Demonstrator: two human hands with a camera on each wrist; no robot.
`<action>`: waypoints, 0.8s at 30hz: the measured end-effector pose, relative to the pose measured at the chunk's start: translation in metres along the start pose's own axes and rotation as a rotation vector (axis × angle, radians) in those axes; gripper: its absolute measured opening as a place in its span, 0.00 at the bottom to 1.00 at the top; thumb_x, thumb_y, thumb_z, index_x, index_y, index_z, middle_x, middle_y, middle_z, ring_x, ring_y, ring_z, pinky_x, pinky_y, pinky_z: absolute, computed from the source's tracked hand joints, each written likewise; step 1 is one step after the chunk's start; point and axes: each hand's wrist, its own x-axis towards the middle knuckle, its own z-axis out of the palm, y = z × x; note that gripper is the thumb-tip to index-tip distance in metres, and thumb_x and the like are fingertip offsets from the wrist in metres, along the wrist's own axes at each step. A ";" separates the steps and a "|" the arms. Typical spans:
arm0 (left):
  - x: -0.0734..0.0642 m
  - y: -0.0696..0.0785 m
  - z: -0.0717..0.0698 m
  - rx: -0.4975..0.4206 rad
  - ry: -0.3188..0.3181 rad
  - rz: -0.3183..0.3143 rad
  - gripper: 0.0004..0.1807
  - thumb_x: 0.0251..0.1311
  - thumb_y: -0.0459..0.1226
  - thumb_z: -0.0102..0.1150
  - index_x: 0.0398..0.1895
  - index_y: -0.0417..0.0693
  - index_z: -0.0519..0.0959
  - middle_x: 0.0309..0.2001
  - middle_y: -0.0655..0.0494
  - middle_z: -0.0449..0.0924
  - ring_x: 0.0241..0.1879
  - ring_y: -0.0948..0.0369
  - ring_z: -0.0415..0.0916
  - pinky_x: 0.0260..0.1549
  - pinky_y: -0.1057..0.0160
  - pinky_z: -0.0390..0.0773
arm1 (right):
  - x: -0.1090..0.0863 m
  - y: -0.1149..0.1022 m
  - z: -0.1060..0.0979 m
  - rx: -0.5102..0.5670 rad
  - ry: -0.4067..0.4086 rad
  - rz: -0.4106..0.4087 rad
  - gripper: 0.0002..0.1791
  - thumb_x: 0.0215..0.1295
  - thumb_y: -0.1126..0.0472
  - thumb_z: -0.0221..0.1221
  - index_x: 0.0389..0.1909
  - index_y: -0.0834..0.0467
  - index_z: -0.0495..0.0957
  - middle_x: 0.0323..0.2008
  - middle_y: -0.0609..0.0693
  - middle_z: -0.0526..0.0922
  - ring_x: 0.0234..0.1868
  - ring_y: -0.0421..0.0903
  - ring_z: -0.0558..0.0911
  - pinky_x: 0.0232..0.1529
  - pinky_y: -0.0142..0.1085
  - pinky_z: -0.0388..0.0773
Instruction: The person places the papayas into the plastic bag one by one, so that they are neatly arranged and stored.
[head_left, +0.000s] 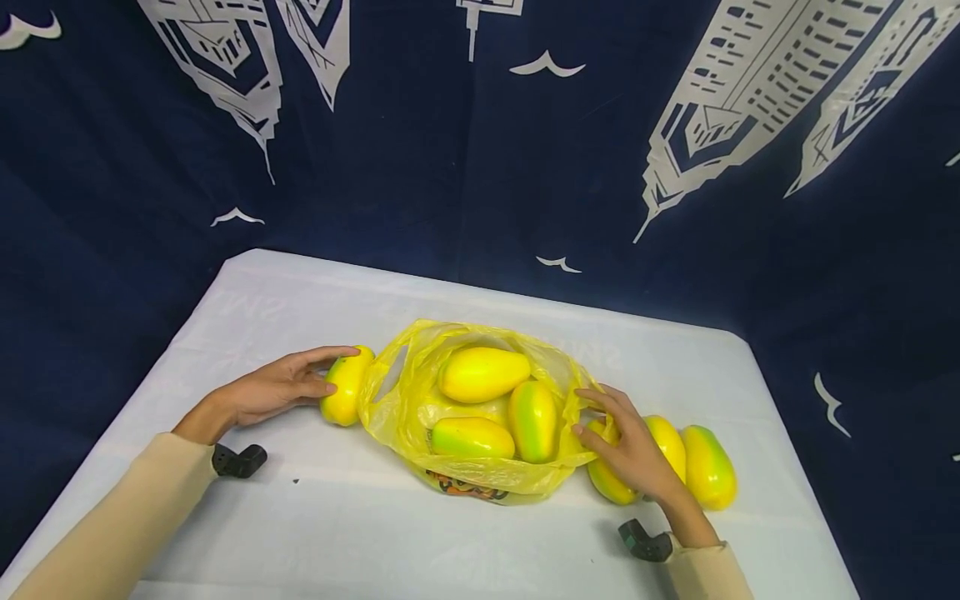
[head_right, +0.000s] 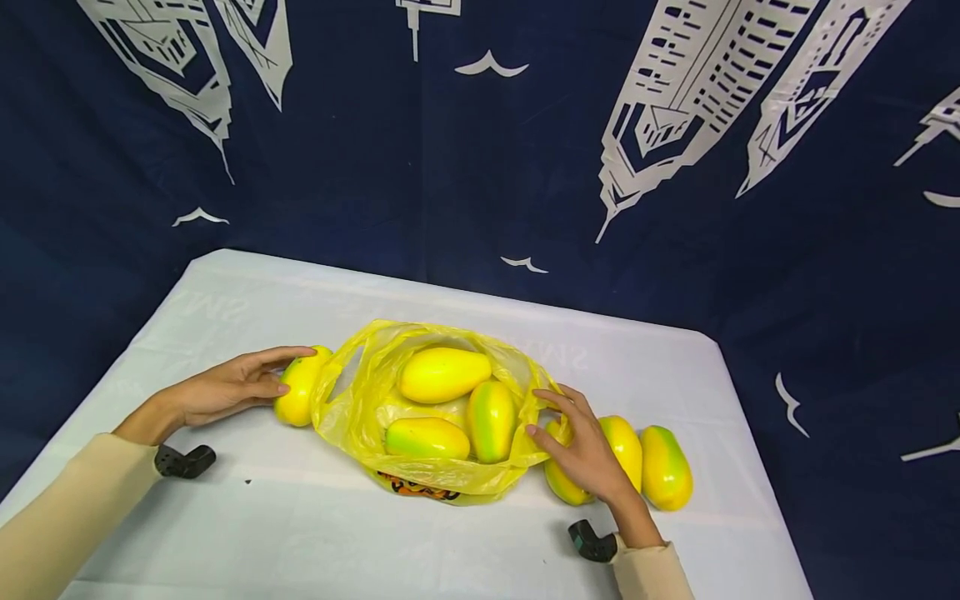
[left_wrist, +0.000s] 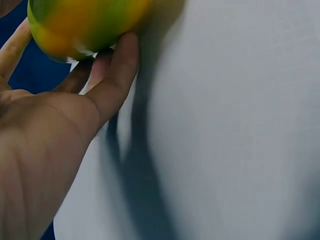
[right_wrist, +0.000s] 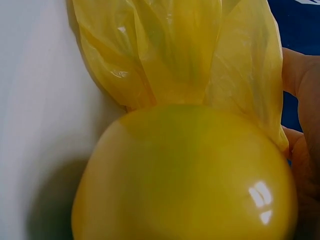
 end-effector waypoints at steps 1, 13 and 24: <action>-0.001 0.001 -0.001 -0.005 0.004 0.007 0.37 0.69 0.37 0.59 0.78 0.54 0.57 0.79 0.47 0.41 0.67 0.55 0.67 0.60 0.61 0.77 | 0.000 0.000 0.000 0.001 0.001 0.000 0.27 0.70 0.54 0.62 0.68 0.50 0.71 0.74 0.61 0.59 0.64 0.61 0.74 0.63 0.64 0.70; -0.009 0.012 -0.009 -0.003 0.075 0.038 0.36 0.71 0.37 0.57 0.79 0.55 0.56 0.79 0.45 0.42 0.67 0.56 0.65 0.58 0.60 0.78 | 0.000 0.002 0.000 0.002 0.005 0.003 0.27 0.69 0.53 0.63 0.68 0.49 0.71 0.74 0.61 0.60 0.67 0.62 0.71 0.65 0.67 0.65; -0.018 0.041 -0.015 0.035 0.122 0.101 0.36 0.70 0.30 0.52 0.79 0.58 0.56 0.74 0.48 0.55 0.59 0.61 0.71 0.53 0.62 0.80 | 0.000 0.002 -0.002 0.002 0.002 0.002 0.28 0.70 0.54 0.62 0.68 0.50 0.70 0.74 0.61 0.59 0.67 0.63 0.71 0.65 0.66 0.66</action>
